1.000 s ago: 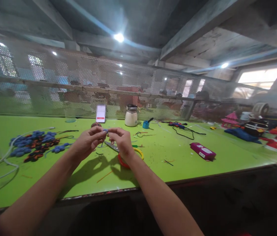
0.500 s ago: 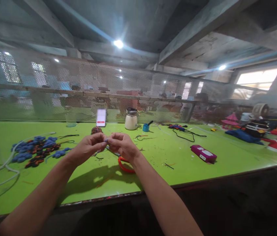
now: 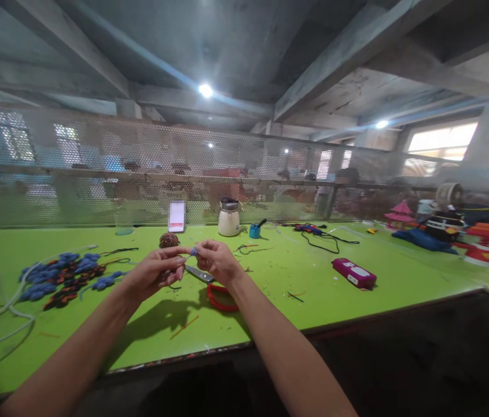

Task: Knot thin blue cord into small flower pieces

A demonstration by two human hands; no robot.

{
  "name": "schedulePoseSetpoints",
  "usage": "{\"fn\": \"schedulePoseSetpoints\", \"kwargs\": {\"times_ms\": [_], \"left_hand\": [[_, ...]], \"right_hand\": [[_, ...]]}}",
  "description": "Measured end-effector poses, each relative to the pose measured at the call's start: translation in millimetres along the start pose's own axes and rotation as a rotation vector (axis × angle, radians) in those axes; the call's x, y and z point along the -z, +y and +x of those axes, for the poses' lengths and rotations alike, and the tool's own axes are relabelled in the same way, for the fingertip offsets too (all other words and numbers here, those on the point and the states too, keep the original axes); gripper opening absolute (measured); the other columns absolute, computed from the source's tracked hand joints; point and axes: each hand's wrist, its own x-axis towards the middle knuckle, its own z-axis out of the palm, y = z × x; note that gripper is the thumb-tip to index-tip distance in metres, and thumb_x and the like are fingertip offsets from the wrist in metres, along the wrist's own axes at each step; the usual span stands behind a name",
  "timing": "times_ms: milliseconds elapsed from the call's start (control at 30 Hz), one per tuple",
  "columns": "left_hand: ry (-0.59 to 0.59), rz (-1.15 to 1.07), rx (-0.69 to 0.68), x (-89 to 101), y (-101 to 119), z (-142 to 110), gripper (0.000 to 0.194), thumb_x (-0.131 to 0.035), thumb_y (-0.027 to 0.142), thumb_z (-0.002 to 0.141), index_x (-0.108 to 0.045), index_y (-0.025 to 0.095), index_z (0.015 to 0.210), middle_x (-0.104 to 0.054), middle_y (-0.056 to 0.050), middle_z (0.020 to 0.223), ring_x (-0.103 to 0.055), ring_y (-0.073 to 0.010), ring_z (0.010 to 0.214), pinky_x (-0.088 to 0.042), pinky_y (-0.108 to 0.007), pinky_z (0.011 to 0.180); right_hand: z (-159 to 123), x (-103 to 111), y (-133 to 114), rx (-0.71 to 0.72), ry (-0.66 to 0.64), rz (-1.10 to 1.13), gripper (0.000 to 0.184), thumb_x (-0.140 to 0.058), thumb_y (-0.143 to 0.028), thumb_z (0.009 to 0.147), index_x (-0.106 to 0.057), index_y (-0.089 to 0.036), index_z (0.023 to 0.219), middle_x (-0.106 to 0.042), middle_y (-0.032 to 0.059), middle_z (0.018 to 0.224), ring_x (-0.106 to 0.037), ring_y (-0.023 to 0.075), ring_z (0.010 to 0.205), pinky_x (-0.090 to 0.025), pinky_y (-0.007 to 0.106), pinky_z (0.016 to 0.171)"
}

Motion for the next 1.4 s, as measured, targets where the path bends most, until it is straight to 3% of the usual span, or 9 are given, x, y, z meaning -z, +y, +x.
{"fn": "schedulePoseSetpoints", "kwargs": {"times_ms": [200, 400, 500, 567, 633, 867, 1133, 1400], "left_hand": [[-0.093, -0.027, 0.057, 5.5, -4.0, 0.2, 0.032, -0.068, 0.020, 0.071, -0.062, 0.011, 0.101, -0.062, -0.003, 0.053, -0.044, -0.0037, 0.038, -0.024, -0.014, 0.036], [0.073, -0.005, 0.059, -0.9, -10.5, 6.6, 0.025, -0.071, 0.028, 0.070, -0.061, 0.012, 0.086, -0.056, 0.001, 0.049, -0.031, 0.0004, 0.033, -0.016, -0.012, 0.034], [0.117, -0.058, 0.034, -5.3, -12.9, 8.8, 0.023, -0.073, 0.029, 0.068, -0.058, 0.013, 0.076, -0.055, 0.002, 0.053, -0.043, -0.0022, 0.043, -0.029, -0.011, 0.040], [0.093, -0.118, 0.000, -7.5, -13.9, 8.9, 0.021, -0.074, 0.026, 0.067, -0.059, 0.012, 0.073, -0.059, -0.001, 0.064, -0.053, -0.0060, 0.059, -0.041, -0.015, 0.054], [0.064, -0.157, -0.027, -8.8, -14.3, 8.3, 0.019, -0.072, 0.025, 0.069, -0.062, 0.010, 0.074, -0.060, -0.003, 0.071, -0.055, -0.0078, 0.068, -0.044, -0.018, 0.063], [0.029, -0.217, -0.027, -6.7, -14.6, 6.3, 0.014, -0.070, 0.023, 0.072, -0.065, 0.010, 0.077, -0.060, -0.003, 0.071, -0.055, -0.0056, 0.067, -0.045, -0.016, 0.067], [0.164, -0.145, -0.051, -2.6, -16.2, 11.1, 0.020, -0.077, 0.016, 0.063, -0.067, 0.010, 0.079, -0.063, -0.003, 0.070, -0.056, -0.0056, 0.063, -0.045, -0.016, 0.062], [0.083, -0.130, -0.042, -5.9, -13.3, 6.6, 0.018, -0.073, 0.021, 0.067, -0.064, 0.011, 0.079, -0.063, -0.005, 0.077, -0.058, -0.0110, 0.072, -0.045, -0.021, 0.063]], "right_hand": [[-1.6, 5.4, -3.1, -0.099, 0.000, -0.045, 0.026, -0.080, -0.021, 0.057, -0.058, -0.011, 0.066, -0.056, -0.0012, 0.057, -0.038, 0.0034, 0.044, -0.024, 0.020, 0.045], [0.7, 2.9, 2.9, -0.019, 0.110, -0.214, 0.030, -0.079, -0.030, 0.057, -0.057, -0.012, 0.066, -0.050, -0.0050, 0.051, -0.037, 0.0034, 0.041, -0.025, 0.020, 0.043], [0.6, -1.2, 5.7, 0.005, 0.124, -0.264, 0.030, -0.078, -0.033, 0.058, -0.057, -0.014, 0.066, -0.049, -0.0056, 0.049, -0.039, 0.0043, 0.040, -0.027, 0.020, 0.042], [-0.4, -3.3, 4.9, -0.017, 0.124, -0.253, 0.031, -0.078, -0.034, 0.057, -0.057, -0.014, 0.065, -0.052, -0.0048, 0.051, -0.040, 0.0047, 0.041, -0.028, 0.020, 0.042], [-1.6, -5.0, 2.7, -0.037, 0.119, -0.232, 0.032, -0.079, -0.034, 0.056, -0.056, -0.014, 0.065, -0.053, -0.0042, 0.052, -0.040, 0.0046, 0.042, -0.028, 0.020, 0.042], [0.4, -4.7, 7.0, -0.051, 0.121, -0.195, 0.033, -0.079, -0.035, 0.056, -0.056, -0.013, 0.064, -0.053, -0.0037, 0.050, -0.039, 0.0040, 0.040, -0.025, 0.020, 0.042], [1.8, 3.8, 3.2, -0.038, 0.128, -0.226, 0.031, -0.079, -0.032, 0.057, -0.059, -0.012, 0.069, -0.051, -0.0050, 0.052, -0.038, 0.0031, 0.041, -0.024, 0.020, 0.043], [1.5, -1.0, 2.5, 0.084, 0.122, -0.437, 0.029, -0.074, -0.037, 0.063, -0.057, -0.014, 0.070, -0.053, -0.0046, 0.053, -0.038, 0.0043, 0.040, -0.025, 0.020, 0.040]]}}
